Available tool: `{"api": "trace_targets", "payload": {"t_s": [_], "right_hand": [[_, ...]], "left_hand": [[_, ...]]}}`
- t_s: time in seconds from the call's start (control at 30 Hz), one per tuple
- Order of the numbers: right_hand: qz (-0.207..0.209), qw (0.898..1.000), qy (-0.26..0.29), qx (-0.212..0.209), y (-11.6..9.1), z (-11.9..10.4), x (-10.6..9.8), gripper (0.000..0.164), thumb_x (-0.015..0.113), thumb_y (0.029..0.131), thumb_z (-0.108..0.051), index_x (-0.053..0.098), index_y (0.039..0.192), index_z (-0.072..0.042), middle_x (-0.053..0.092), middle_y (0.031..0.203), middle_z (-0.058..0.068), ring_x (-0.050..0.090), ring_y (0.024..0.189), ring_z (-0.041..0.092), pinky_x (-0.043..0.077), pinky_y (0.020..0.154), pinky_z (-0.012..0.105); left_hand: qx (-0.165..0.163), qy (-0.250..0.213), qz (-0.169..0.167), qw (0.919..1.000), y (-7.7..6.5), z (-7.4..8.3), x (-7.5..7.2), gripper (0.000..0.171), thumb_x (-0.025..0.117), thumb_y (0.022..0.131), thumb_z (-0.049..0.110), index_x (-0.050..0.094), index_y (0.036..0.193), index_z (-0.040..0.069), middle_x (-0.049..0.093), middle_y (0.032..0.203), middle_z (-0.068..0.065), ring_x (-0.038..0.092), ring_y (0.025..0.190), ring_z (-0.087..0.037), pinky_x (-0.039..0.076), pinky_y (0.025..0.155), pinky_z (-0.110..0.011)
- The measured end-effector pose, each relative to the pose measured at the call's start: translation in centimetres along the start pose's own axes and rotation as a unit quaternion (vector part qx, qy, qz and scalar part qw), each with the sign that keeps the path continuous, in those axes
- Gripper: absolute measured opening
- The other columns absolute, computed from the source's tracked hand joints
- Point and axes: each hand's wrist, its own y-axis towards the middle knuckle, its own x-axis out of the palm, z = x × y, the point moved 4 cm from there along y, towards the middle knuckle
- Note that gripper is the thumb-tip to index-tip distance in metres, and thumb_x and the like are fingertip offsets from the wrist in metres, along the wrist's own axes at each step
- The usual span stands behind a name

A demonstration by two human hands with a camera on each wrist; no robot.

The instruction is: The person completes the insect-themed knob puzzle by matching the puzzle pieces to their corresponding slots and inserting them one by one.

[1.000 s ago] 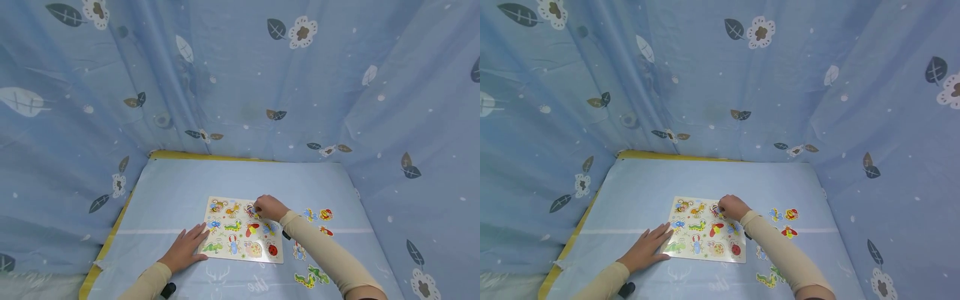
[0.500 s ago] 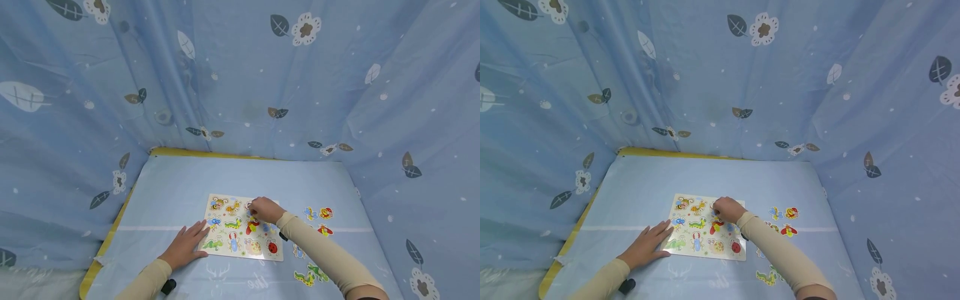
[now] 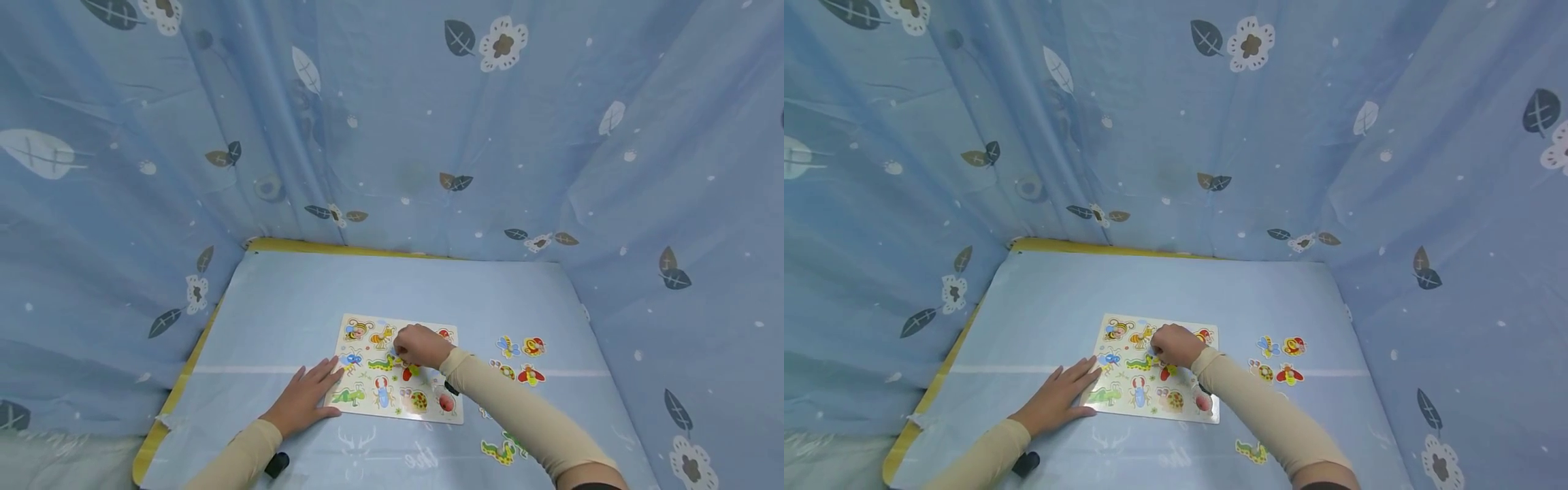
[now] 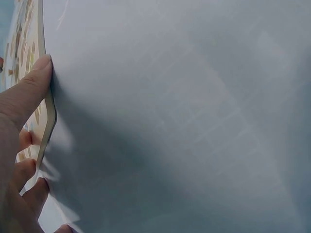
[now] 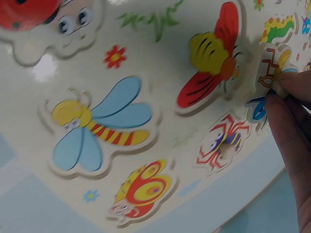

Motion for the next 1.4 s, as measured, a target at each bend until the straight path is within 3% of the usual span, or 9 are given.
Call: {"api": "trace_targets", "payload": {"t_s": [0.27, 0.5, 0.9, 1.4], "right_hand": [[-0.003, 1.000, 0.009, -0.012, 1.4, -1.8, 0.4, 0.011, 0.077, 0.093, -0.010, 0.079, 0.084, -0.015, 0.072, 0.078, -0.009, 0.051, 0.062, -0.001, 0.048, 0.062, 0.014], [-0.009, 1.000, 0.001, -0.028, 2.2, -2.8, 0.4, 0.017, 0.075, 0.094, -0.011, 0.075, 0.077, -0.015, 0.060, 0.068, -0.011, 0.039, 0.059, 0.002, 0.036, 0.057, 0.016], [0.002, 0.998, -0.016, -0.061, 4.0, -4.7, 0.8, 0.027, 0.073, 0.094, -0.008, 0.065, 0.070, -0.017, 0.047, 0.063, -0.011, 0.032, 0.059, 0.004, 0.028, 0.058, 0.018], [-0.011, 0.999, -0.023, -0.046, 6.9, -7.3, 1.9, 0.014, 0.077, 0.094, -0.016, 0.076, 0.080, -0.020, 0.064, 0.071, -0.014, 0.043, 0.061, 0.002, 0.038, 0.060, 0.015]], "left_hand": [[0.007, 0.014, 0.007, 0.9999, -0.1, -0.1, 0.2, 0.088, 0.072, 0.084, 0.065, 0.045, 0.158, 0.025, 0.033, 0.170, 0.001, 0.032, 0.158, -0.025, 0.030, 0.124, -0.065], [0.010, 0.019, 0.020, 0.9996, -0.2, -0.3, 0.1, 0.086, 0.073, 0.084, 0.066, 0.049, 0.155, 0.024, 0.037, 0.168, 0.001, 0.036, 0.156, -0.024, 0.033, 0.124, -0.063], [0.021, 0.016, 0.029, 0.9992, -0.7, -0.3, -0.1, 0.080, 0.073, 0.087, 0.061, 0.053, 0.152, 0.020, 0.040, 0.167, -0.002, 0.040, 0.153, -0.027, 0.036, 0.122, -0.061], [0.023, 0.012, 0.031, 0.9992, -0.7, -0.4, 0.0, 0.077, 0.073, 0.088, 0.059, 0.054, 0.151, 0.020, 0.041, 0.166, -0.002, 0.041, 0.153, -0.028, 0.037, 0.122, -0.063]]}}
